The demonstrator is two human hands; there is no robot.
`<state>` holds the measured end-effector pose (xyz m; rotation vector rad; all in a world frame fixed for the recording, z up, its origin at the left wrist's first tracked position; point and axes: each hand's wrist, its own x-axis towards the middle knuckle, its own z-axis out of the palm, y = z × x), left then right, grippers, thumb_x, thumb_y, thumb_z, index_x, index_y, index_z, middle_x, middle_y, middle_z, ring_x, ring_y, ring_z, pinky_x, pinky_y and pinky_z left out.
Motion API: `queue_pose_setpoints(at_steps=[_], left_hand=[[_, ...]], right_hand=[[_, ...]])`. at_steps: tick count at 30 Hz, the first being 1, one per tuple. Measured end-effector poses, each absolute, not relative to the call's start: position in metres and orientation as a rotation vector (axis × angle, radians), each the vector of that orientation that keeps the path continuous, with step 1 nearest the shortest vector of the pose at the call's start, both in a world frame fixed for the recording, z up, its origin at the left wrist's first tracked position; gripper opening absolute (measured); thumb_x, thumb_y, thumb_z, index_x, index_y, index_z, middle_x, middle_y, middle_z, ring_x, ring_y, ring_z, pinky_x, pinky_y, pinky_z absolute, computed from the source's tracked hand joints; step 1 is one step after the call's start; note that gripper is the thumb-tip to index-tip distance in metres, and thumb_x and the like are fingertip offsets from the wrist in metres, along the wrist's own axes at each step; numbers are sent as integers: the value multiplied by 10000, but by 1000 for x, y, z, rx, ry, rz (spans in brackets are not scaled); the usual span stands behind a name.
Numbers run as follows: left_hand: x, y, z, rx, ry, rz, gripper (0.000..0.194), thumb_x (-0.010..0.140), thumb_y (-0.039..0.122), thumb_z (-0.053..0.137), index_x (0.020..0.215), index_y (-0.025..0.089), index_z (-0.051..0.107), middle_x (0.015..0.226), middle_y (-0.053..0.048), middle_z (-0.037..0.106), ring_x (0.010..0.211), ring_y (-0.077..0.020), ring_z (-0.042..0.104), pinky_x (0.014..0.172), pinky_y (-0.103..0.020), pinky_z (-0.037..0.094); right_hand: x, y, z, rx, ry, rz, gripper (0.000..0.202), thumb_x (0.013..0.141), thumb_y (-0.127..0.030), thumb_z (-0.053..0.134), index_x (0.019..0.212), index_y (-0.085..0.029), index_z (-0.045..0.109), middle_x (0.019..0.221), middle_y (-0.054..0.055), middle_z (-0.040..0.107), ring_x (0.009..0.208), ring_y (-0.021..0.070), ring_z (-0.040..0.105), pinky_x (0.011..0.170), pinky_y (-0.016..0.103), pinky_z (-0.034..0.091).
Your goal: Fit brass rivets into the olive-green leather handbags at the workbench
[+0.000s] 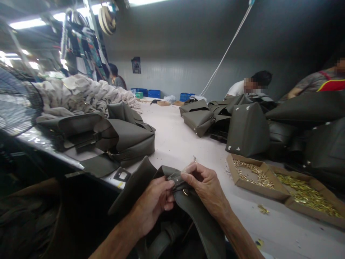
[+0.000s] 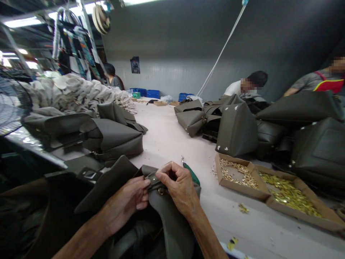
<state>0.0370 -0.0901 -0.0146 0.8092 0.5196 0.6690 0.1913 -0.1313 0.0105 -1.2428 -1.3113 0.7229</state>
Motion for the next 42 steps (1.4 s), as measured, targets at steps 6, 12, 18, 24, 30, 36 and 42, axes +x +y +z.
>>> queue_pose_setpoints(at_steps=[6,12,18,24,30,36,42], left_hand=[[35,-93,-19,689,460,571,145,777,243,676,863,151,606,651,37,459,493,-23,409,407,-121,219],[38,-93,-22,786,515,651,188,799,294,667,902,143,620,707,6,509,521,-32,424,416,-127,285],[35,-94,-21,756,540,648,173,800,252,669,912,122,647,678,7,508,532,-37,447,449,-132,361],[35,-96,-21,704,551,650,170,762,251,710,858,122,652,659,12,508,505,-30,437,432,-126,349],[34,-98,-17,808,608,629,204,777,294,691,831,102,644,583,16,490,472,-39,435,456,-140,393],[36,-101,-22,652,614,715,184,728,250,748,821,112,670,631,18,493,512,-31,425,441,-122,371],[45,-108,-17,550,553,772,207,718,267,757,785,95,664,613,28,450,515,-28,374,413,-118,312]], right_hand=[[197,-138,4,-1209,-1288,745,207,789,-336,663,704,-162,591,660,-18,547,637,116,487,604,225,397],[198,-137,3,-1183,-1311,763,186,802,-303,653,699,-163,586,663,-20,548,636,111,485,613,222,395],[196,-136,3,-1196,-1343,731,166,809,-272,634,692,-163,589,663,-18,552,637,114,488,616,226,396],[197,-136,2,-1213,-1342,716,166,811,-283,630,700,-166,591,669,-12,564,636,120,497,619,235,403],[195,-136,3,-1206,-1355,720,159,810,-265,631,691,-168,589,659,-18,562,631,115,495,611,229,400],[196,-134,3,-1203,-1353,721,162,817,-279,635,706,-168,594,679,-18,565,649,115,503,622,225,406],[195,-133,-2,-1159,-1305,728,169,809,-280,651,690,-172,599,683,-17,563,656,112,500,624,218,398]])
